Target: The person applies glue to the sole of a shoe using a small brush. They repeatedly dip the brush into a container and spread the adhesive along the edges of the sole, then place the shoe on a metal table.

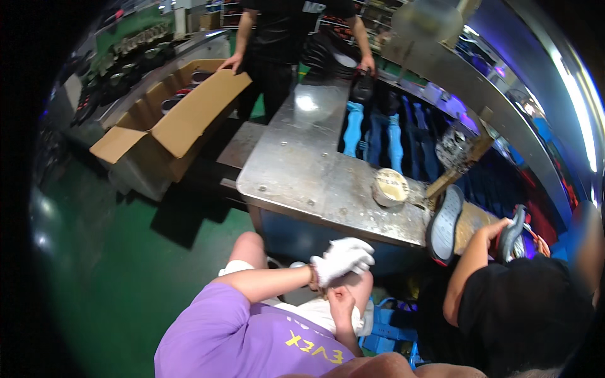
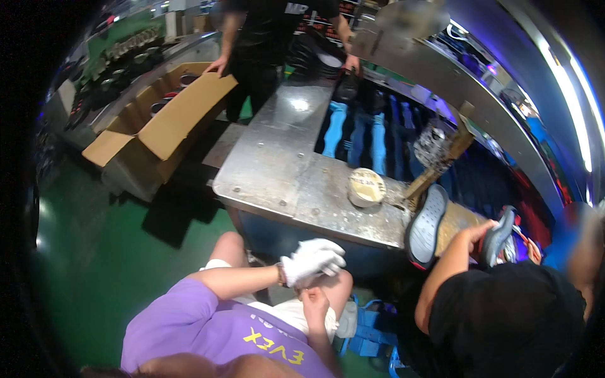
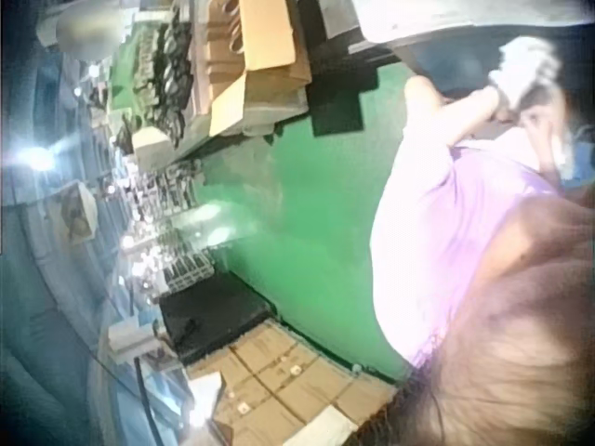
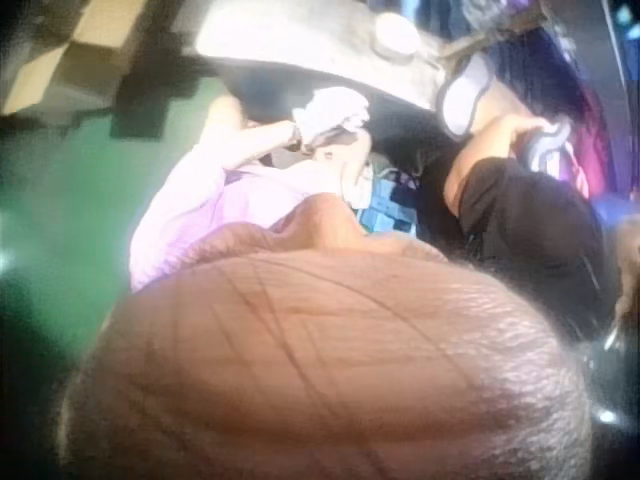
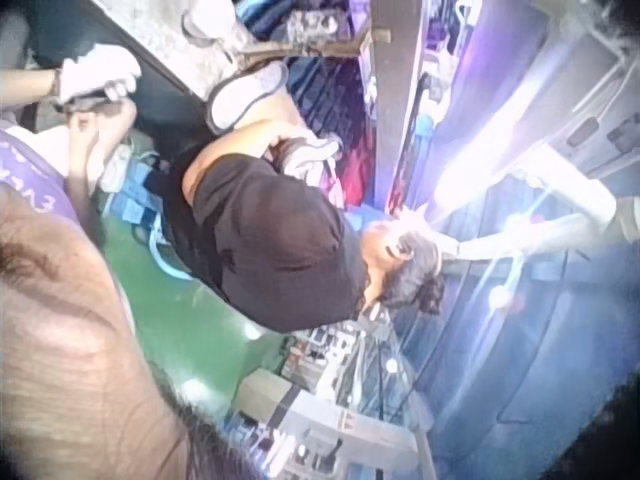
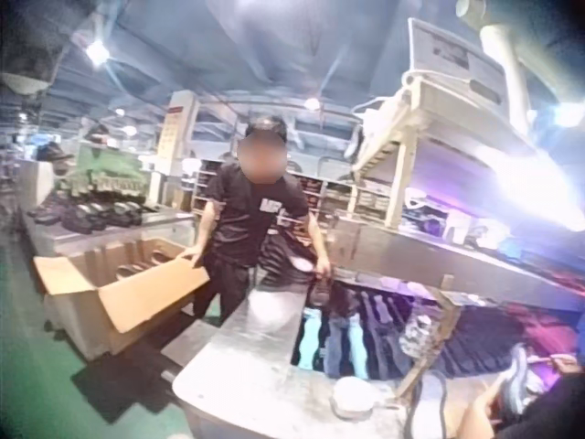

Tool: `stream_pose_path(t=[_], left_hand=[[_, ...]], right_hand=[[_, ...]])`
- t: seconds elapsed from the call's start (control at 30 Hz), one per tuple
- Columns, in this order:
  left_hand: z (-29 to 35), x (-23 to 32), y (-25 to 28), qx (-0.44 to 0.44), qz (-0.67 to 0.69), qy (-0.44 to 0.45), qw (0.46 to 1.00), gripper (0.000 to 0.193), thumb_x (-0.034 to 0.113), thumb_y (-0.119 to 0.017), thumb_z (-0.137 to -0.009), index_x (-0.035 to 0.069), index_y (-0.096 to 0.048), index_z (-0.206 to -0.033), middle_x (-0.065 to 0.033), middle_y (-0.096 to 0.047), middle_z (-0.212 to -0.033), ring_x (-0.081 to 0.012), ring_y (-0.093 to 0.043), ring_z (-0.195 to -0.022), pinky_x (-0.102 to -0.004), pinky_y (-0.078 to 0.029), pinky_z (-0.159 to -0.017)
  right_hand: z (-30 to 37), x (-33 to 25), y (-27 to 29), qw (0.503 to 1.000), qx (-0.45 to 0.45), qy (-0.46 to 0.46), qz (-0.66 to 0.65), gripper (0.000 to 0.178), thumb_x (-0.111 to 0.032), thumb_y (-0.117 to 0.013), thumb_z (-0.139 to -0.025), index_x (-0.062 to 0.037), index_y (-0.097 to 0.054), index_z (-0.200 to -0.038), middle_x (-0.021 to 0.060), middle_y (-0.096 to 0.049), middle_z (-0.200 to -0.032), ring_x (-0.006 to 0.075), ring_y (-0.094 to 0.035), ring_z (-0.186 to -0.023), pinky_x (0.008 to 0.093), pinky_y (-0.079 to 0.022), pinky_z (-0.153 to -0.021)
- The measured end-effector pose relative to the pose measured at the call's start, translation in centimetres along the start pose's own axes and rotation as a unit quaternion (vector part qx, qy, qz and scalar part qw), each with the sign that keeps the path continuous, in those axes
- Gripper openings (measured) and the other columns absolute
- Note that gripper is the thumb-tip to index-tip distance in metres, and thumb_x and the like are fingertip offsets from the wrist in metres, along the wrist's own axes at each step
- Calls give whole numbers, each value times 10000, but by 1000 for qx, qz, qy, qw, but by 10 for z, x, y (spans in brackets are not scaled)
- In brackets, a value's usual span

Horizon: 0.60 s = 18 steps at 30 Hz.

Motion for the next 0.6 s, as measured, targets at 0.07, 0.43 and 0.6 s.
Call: stream_pose_path(t=[0.07, 0.43, 0.6], left_hand=[[29, 9, 92, 163, 31, -30, 986, 263, 174, -549, -1011, -2, -592, -1201, -113, -699, -975, -174, -676, -780, -289, -580, -712], [47, -151, 232, -42, -778, 141, 611, 175, 318, -740, -719, 174, -766, -816, -72, -730, -789, -219, -726, -762, -365, -572, -638], [79, -145, 213, 22, -643, 240, 727, 289, 398, -697, -820, 143, -765, -939, -98, -745, -910, -257, -724, -877, -367, -565, -758]], right_hand=[[0, -4, -5, 1000, 7, 10, -14, 183, -120, -735, -865, 11, -642, -777, 56, -660, -689, 90, -587, -633, 252, -489, -596], [-51, 12, -33, 989, -81, 22, 126, 173, -139, -747, -792, 15, -680, -755, 129, -685, -669, 190, -648, -621, 348, -530, -624], [-48, 15, -27, 986, -79, 49, 136, 200, -143, -749, -794, 25, -659, -733, 122, -667, -662, 178, -619, -610, 338, -512, -623]])
Point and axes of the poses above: each hand's wrist, its own z-axis away from the middle knuckle, its own y-axis out of the back of the hand, x = y × z, the point moved 9 cm from there along -z, towards the middle knuckle
